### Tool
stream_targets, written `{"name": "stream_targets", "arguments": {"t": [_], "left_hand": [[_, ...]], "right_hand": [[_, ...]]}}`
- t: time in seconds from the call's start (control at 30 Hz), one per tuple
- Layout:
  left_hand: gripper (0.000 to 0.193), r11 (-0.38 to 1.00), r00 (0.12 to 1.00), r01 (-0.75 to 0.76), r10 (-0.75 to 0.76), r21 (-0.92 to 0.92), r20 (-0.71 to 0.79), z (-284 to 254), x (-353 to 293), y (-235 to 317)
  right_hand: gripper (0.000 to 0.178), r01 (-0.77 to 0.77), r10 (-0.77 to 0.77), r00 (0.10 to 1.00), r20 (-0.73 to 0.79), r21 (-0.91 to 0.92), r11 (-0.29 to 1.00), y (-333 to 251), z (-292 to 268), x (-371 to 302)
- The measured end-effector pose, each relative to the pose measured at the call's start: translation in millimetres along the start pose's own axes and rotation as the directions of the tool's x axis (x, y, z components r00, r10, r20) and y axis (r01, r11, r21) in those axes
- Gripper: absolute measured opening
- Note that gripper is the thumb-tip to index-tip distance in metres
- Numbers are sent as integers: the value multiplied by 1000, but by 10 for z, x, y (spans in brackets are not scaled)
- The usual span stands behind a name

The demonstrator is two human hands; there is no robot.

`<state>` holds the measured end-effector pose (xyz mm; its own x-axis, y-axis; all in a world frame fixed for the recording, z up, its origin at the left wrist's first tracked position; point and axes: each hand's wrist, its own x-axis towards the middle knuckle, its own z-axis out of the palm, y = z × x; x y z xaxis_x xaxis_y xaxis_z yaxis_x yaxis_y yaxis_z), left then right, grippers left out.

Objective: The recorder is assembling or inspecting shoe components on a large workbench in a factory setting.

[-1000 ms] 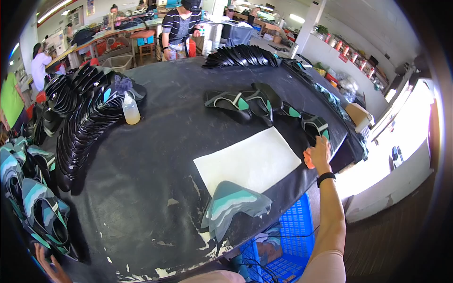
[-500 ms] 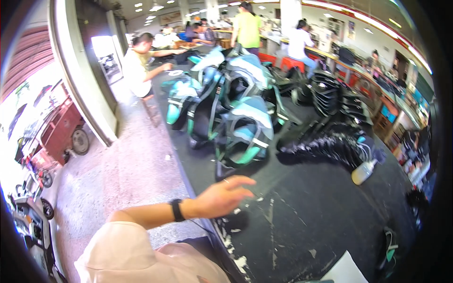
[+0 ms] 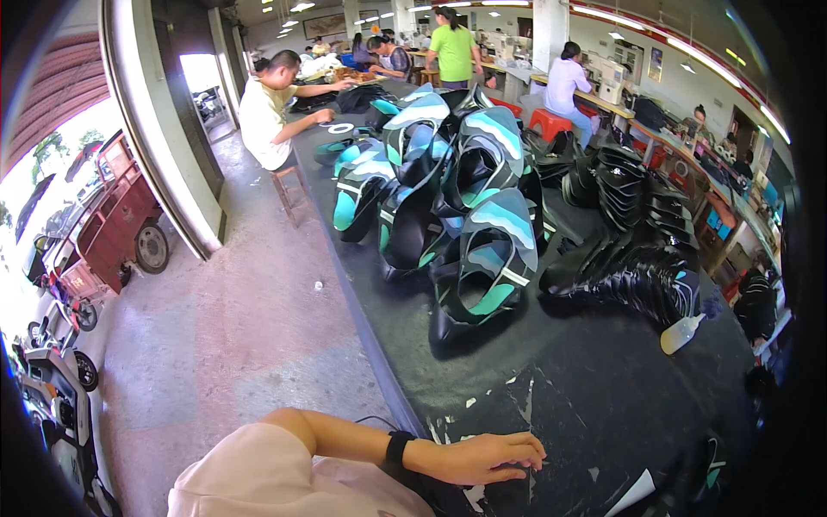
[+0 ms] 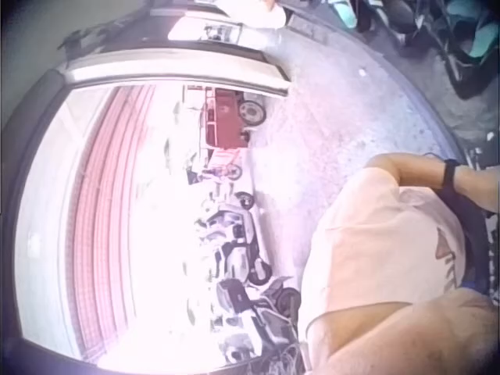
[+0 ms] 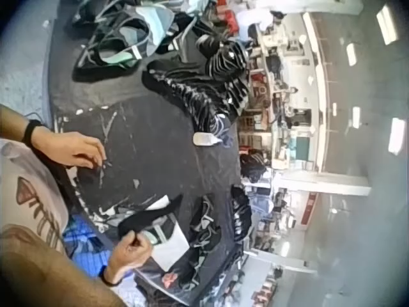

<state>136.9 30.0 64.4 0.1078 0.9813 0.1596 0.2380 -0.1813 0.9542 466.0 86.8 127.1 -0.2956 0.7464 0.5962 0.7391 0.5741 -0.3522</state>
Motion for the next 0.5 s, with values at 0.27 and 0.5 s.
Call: {"name": "stream_targets", "arguments": {"t": [0.27,0.5], "left_hand": [[49,951,954,285,-294,-117,-63,-76,-95,6],[66,897,922,358,-383,-258,-55,-69,4,50]], "right_hand": [[30,152,-302,842,447,340,928,-1139,897,-18],[32,22,-51,960,275,105,994,-460,636,33]]}}
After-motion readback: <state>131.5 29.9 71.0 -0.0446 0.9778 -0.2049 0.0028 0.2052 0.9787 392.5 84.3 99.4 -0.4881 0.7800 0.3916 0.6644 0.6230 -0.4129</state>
